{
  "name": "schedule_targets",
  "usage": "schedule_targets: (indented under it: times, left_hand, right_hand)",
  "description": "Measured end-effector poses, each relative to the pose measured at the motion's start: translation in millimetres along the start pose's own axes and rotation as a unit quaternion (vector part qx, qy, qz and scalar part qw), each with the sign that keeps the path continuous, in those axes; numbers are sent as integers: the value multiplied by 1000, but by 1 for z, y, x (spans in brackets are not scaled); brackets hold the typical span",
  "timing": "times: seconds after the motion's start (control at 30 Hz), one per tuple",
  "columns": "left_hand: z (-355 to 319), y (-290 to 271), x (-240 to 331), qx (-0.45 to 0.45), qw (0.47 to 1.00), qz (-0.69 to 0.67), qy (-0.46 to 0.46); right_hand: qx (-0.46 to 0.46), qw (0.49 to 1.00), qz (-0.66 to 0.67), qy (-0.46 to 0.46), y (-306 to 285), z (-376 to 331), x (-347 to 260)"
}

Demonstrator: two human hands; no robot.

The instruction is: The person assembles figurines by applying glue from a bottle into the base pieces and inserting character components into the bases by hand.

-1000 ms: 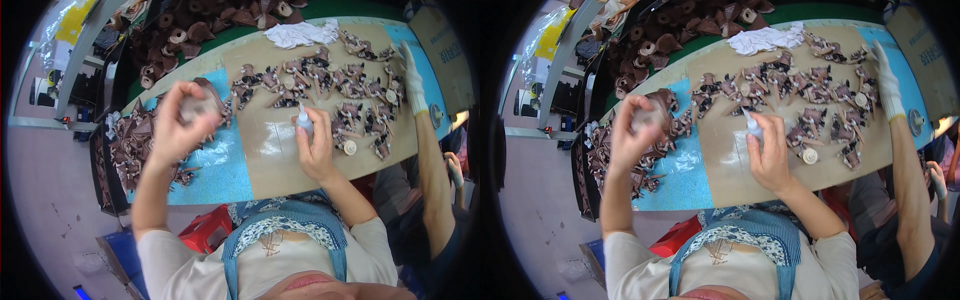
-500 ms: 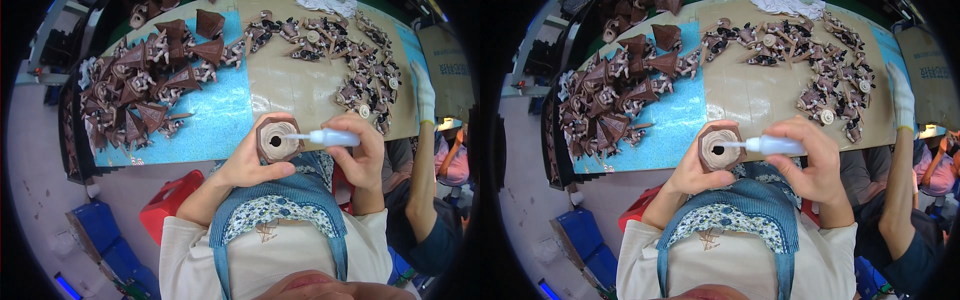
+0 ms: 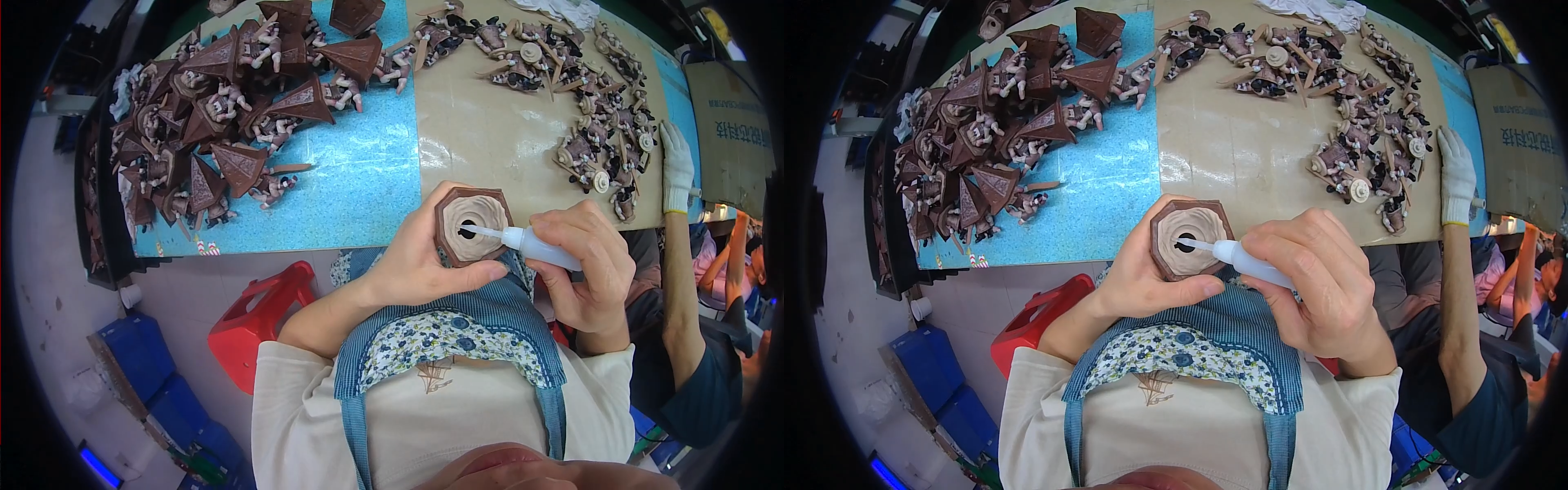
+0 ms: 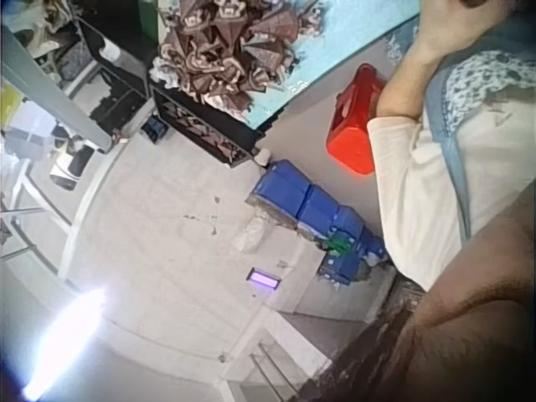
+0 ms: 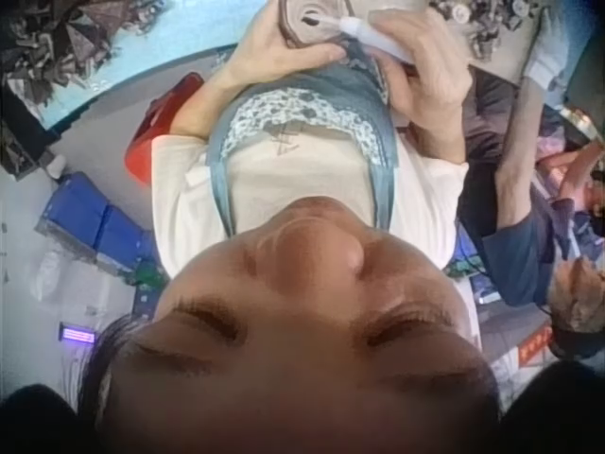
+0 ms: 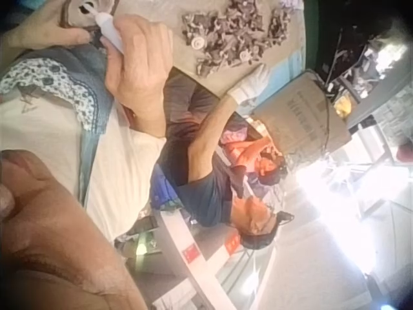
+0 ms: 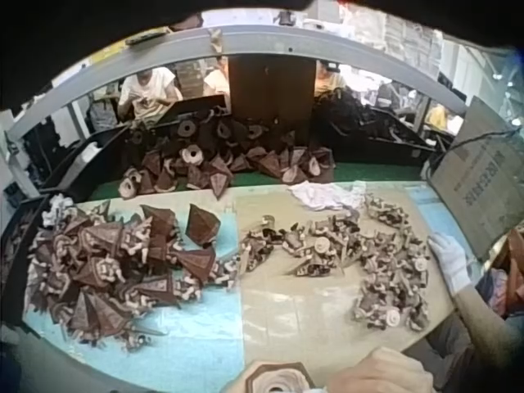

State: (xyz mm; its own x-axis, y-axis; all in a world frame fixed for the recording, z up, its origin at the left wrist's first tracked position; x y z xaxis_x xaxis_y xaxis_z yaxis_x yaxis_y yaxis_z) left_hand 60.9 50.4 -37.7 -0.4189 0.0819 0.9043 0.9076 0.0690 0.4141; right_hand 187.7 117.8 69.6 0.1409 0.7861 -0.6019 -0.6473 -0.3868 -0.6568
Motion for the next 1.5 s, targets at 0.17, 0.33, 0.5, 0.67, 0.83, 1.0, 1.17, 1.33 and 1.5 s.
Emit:
schedule_targets:
  times: [0.17,0.33,0.5,0.67,0.83,1.0,1.17,1.33,1.5]
  left_hand:
    - [3,1,0,1,1000,10,-11]
    - [4,1,0,4,999,20,-31]
    - [2,-8,12,34,986,160,-23]
    - [-3,-25,37,119,903,403,92]
    - [-14,-44,58,155,895,368,200]
    - [-27,-65,54,201,908,287,231]
    - [-36,-85,59,280,894,227,268]
    - [-29,-83,62,292,885,220,289]
    - [-26,-75,62,268,891,212,300]
  right_hand:
    - [-1,1000,-3,-8,-2,0,2]
    - [3,1000,2,-4,-3,-4,8]
    - [71,950,257,159,1,-27,58]
    - [108,854,440,254,29,-15,93]
    - [62,897,389,200,77,32,115]
    - [-49,948,229,216,109,57,122]
    - [-9,994,86,71,84,79,118]
    - [31,989,-120,79,78,127,135]
    - [-42,936,-323,132,94,136,154]
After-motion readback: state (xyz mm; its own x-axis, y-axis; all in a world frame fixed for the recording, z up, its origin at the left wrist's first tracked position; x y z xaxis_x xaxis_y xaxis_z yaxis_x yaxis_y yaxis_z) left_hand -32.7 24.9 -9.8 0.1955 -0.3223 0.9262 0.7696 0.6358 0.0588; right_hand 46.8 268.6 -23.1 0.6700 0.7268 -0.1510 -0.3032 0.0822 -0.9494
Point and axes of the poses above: each hand's wrist, its own z-axis towards the middle knuckle, its own y-axis out of the palm, x = y × z, the point moved 6 cm from there along z, towards the middle knuckle, and after that the axes turned 2 degrees about x, right-handed, at the moved point
